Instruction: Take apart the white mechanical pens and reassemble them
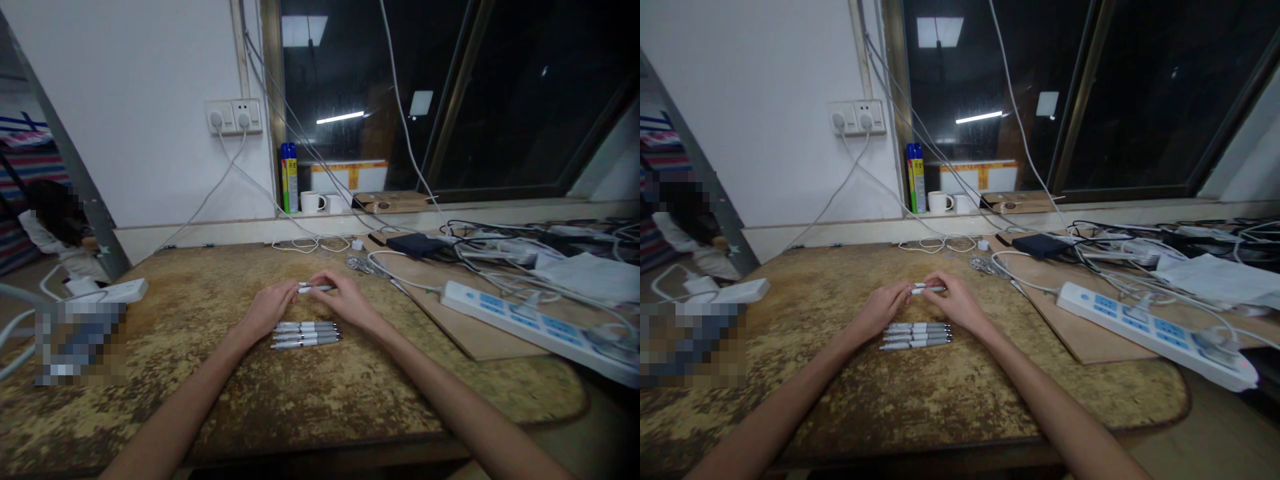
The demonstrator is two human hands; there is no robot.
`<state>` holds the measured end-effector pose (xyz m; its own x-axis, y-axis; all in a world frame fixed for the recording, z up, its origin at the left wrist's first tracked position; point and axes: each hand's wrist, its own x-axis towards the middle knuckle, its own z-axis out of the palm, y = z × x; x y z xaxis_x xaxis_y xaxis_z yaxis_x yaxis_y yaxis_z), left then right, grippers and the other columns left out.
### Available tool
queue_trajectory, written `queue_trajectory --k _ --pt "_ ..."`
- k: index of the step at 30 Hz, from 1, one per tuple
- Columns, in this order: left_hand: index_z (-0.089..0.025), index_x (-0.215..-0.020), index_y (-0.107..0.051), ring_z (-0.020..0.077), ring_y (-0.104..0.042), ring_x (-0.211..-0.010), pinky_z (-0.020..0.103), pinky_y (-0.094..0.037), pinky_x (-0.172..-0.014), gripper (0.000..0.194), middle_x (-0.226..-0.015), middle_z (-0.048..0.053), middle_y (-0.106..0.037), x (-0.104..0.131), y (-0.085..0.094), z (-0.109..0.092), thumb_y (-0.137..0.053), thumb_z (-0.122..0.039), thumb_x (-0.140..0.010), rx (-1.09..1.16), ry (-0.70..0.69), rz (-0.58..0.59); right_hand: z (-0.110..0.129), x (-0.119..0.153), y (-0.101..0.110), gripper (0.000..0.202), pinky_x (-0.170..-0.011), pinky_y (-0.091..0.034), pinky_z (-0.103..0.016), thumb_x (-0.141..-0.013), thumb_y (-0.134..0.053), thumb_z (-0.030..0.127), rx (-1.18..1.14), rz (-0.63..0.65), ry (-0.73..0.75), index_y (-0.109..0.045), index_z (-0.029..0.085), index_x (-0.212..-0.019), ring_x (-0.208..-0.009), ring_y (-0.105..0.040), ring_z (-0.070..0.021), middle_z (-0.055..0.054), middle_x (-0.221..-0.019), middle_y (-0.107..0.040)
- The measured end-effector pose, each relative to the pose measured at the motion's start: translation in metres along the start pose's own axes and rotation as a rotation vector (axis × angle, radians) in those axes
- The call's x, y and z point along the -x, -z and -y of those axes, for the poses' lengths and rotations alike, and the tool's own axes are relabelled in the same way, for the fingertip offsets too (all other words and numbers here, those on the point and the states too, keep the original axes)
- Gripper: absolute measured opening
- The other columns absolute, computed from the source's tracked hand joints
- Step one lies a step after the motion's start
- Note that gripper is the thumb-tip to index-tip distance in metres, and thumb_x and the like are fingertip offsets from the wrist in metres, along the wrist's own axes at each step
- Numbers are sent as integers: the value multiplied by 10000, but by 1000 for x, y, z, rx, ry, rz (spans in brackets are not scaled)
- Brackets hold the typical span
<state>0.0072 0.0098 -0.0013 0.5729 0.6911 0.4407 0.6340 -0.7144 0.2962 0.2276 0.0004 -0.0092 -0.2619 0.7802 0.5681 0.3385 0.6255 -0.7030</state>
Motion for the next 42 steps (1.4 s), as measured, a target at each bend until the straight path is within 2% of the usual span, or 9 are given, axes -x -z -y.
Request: queue_trajectory --k 3,8,15,22,25,28,31,35,42 --pt "-210 -853 -562 177 -611 -803 268 -417 -755 337 -821 14 -641 0 -1 -1 -309 -308 -1053 56 24 -6 -2 0 -1 190 -810 -527 -309 -923 -598 328 8 13 -50 -710 181 -966 -854 -682 -176 -46 -925 -739" --pt "-200 -820 -573 172 -611 -782 264 -419 -761 389 -783 7 -635 -1 -3 1 -308 -363 -1053 197 69 4 -6 1 1 165 -816 -543 -305 -872 -653 285 -12 -6 13 -700 197 -1003 -897 -685 -180 -42 -985 -732" --pt "-184 -782 -560 163 -559 -737 249 -399 -696 400 -734 4 -600 -3 -4 3 -348 -406 -1038 302 118 38 -2 4 5 103 -809 -528 -318 -855 -670 280 55 -18 45 -697 208 -923 -853 -684 -193 -33 -911 -733" --pt "-168 -785 -577 149 -524 -659 247 -394 -659 456 -682 -9 -573 -2 -6 7 -308 -428 -1044 382 169 42 1 6 9 76 -848 -514 -341 -854 -675 258 101 -100 95 -711 211 -902 -875 -691 -208 -38 -914 -746" --pt "-165 -832 -623 170 -587 -762 260 -438 -746 435 -782 18 -651 -2 -2 7 -345 -431 -1035 391 151 26 -3 4 10 104 -904 -511 -373 -849 -680 289 35 -127 55 -726 207 -895 -922 -689 -221 -51 -945 -750" --pt "-174 -993 -660 199 -632 -912 300 -467 -869 342 -956 49 -712 -1 0 5 -420 -417 -1016 416 116 7 -10 1 9 159 -937 -510 -387 -859 -663 319 -86 -131 -15 -732 198 -935 -971 -685 -225 -73 -1013 -749" --pt "-178 -1135 -649 214 -642 -1005 337 -483 -930 304 -1087 78 -716 -1 2 4 -471 -385 -1001 422 87 -17 -16 0 6 206 -924 -511 -380 -877 -635 340 -129 -124 -69 -728 194 -989 -973 -677 -221 -76 -1037 -743" --pt "-212 -1282 -619 215 -593 -1155 371 -437 -1042 341 -1243 91 -668 0 2 5 -416 -313 -1028 322 10 -30 -23 -1 3 232 -886 -512 -362 -890 -612 378 -143 -132 -99 -715 192 -984 -941 -669 -218 -71 -1012 -731" --pt "-251 -1326 -603 208 -553 -1190 367 -405 -1078 382 -1227 82 -645 2 1 14 -351 -263 -1041 197 -18 -31 -26 -2 8 239 -838 -511 -350 -866 -635 407 -200 -176 -165 -697 190 -947 -875 -674 -217 -63 -941 -725"
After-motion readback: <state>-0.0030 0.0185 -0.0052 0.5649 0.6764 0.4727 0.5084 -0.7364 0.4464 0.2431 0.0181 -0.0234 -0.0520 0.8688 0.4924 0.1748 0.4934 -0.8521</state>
